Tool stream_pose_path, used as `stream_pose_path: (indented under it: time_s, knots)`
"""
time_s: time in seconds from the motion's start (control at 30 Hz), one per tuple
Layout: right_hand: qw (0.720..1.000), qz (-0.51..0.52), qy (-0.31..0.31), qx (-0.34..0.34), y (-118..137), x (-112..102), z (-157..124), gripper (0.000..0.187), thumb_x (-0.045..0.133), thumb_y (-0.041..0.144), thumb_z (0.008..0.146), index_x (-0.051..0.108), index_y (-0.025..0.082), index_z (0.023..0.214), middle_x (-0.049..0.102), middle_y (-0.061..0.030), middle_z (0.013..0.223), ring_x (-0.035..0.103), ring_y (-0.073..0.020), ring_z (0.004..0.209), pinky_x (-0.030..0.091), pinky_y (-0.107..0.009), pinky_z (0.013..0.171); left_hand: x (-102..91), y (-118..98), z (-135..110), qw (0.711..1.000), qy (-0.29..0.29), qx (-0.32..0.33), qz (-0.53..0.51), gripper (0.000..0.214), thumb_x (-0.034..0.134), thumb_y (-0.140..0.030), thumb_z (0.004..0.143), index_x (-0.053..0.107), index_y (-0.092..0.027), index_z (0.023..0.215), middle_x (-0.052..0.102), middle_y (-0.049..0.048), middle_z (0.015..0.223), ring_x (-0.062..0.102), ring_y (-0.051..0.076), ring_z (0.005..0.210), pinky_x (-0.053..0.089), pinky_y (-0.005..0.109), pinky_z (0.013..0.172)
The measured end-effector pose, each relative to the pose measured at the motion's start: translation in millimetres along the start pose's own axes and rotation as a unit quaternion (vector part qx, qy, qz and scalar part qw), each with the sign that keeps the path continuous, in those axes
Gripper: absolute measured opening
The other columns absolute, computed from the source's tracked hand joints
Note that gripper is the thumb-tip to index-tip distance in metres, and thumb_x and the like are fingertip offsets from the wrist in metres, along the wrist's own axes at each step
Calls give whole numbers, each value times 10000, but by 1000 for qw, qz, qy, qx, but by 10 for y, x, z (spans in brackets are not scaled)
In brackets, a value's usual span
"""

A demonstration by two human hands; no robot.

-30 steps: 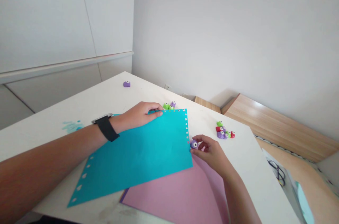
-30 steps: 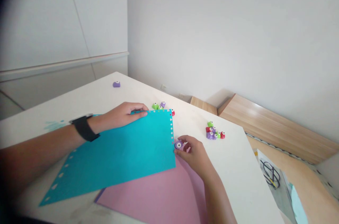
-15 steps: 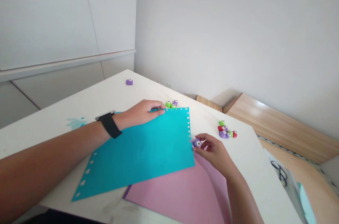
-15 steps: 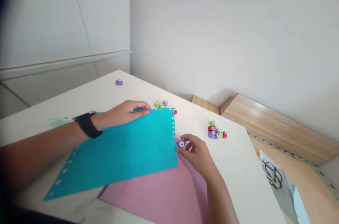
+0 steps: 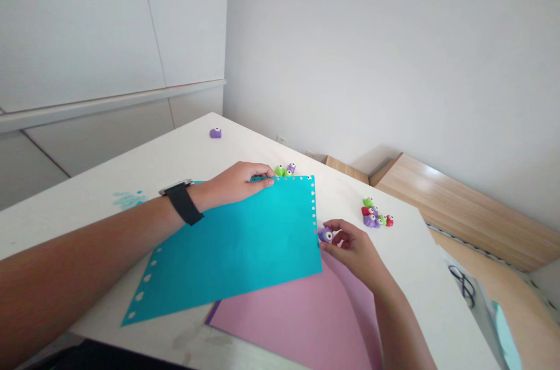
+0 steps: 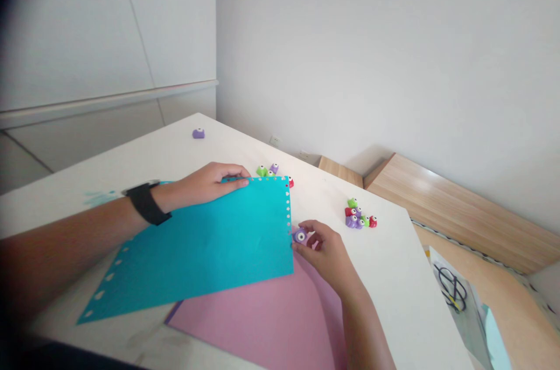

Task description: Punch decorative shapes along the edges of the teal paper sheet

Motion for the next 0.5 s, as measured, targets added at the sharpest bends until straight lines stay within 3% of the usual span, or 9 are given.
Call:
stream_pose_path:
  time_s: [0.5]
  knots:
    - [1000, -7, 3, 1, 52, -25, -39, 318, 736, 365, 794, 663, 261, 1086, 664, 22, 780, 545, -129, 628, 407, -249, 584, -13, -34, -1, 1000, -5, 5, 1, 306, 543, -443, 912, 713, -223, 1040, 750, 8, 1018, 671, 219, 928, 477, 281, 846]
Point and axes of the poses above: each hand's wrist, its own z-axis towards the middle knuckle, its own x-axis out of the palm, y = z × x, the point moved 3 cm from there along z, towards the middle knuckle
